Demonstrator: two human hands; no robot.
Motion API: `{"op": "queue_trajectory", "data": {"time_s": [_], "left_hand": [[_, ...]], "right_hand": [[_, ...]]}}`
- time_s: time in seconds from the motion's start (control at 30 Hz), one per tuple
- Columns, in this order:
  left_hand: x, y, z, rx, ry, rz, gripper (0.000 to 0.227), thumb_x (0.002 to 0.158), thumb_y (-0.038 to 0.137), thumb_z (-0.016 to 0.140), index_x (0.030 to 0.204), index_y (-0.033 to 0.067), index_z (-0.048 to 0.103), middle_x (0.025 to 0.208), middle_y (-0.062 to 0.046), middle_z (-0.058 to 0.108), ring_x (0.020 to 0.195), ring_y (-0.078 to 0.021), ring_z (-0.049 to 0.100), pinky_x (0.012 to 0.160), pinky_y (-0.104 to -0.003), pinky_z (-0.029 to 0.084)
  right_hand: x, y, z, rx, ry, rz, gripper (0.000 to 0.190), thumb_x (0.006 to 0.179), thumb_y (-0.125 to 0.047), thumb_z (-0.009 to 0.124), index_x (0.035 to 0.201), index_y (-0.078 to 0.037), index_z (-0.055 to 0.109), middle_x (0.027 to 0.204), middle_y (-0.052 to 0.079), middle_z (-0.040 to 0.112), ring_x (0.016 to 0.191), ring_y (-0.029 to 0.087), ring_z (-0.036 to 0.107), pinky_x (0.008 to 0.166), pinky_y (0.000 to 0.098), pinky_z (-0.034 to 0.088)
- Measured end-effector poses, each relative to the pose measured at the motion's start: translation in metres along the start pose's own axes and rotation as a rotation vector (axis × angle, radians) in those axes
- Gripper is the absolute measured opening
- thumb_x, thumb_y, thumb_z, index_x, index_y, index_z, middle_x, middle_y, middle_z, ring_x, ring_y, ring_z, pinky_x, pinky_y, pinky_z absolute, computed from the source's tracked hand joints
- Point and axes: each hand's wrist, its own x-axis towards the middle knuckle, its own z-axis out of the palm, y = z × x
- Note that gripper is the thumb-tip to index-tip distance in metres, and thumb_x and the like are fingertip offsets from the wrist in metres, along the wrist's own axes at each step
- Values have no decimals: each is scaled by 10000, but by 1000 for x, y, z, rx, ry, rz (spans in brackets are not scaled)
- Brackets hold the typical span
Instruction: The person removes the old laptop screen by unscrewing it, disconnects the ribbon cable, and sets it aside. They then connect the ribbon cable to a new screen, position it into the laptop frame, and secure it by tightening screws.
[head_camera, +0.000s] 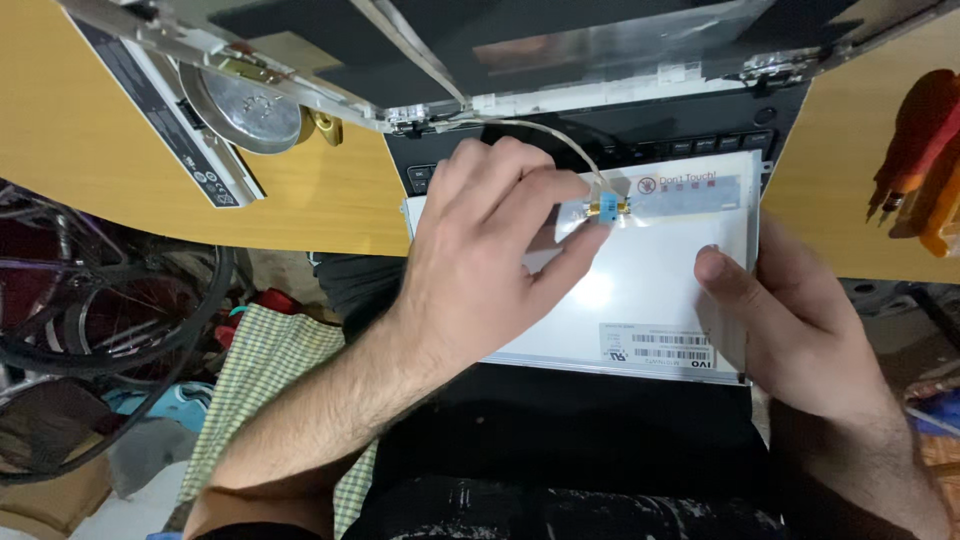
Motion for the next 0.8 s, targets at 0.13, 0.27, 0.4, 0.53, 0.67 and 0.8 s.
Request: {"op": "queue_trajectory", "data": {"time_s": [0.13, 0.27, 0.4, 0.53, 0.67, 0.8], "left_hand": [[0, 0, 5, -99, 30, -107, 213, 1167, 211, 906, 1320, 77, 843, 1207, -58, 707, 1082, -291, 614, 983, -425, 557], [3, -3, 6, -255, 12, -152, 58, 1188, 129, 806, 1159, 98, 845, 1069, -18, 737, 993, -239, 637, 975, -421, 500], [7, -5, 2, -250, -46, -164, 122, 1211, 143, 750, 1110, 112, 812, 1012, 3, 722, 945, -224, 608, 986, -428, 472], [5, -4, 2, -227, -86, -205, 106, 1209, 163, 753, 1117, 149, 802, 1018, 26, 695, 959, -228, 586, 1021, -435, 490], [5, -3, 1, -180, -112, -233, 129, 1217, 186, 744, 1093, 172, 777, 975, 40, 658, 957, -231, 567, 990, -442, 472], [3, -3, 2, -180, -119, -260, 132, 1211, 191, 760, 1081, 188, 784, 949, 49, 634, 959, -225, 559, 974, -439, 455]], "right_hand": [[-2, -4, 6, -41, 91, 72, 639, 1145, -211, 563, 1753, -20, 606, 1660, 137, 774, 1438, 293, 763, 1154, 453, 629], [-3, -10, 10, -93, 132, 86, 592, 1147, -201, 587, 1702, -5, 658, 1583, 134, 809, 1358, 270, 775, 1111, 413, 617], [0, -3, 2, -121, 23, -4, 619, 1152, -222, 557, 1725, 9, 598, 1704, 138, 753, 1509, 279, 741, 1212, 444, 620], [-1, -6, 8, -73, 29, 12, 634, 1138, -237, 571, 1716, 19, 611, 1669, 152, 769, 1472, 295, 763, 1181, 451, 634], [-4, -13, 15, -118, 134, 79, 559, 1150, -204, 590, 1656, 16, 675, 1564, 145, 833, 1335, 259, 787, 1084, 403, 626], [-2, -9, 13, -71, 74, 50, 599, 1147, -213, 565, 1692, 25, 631, 1623, 167, 808, 1426, 305, 795, 1131, 455, 652]]}}
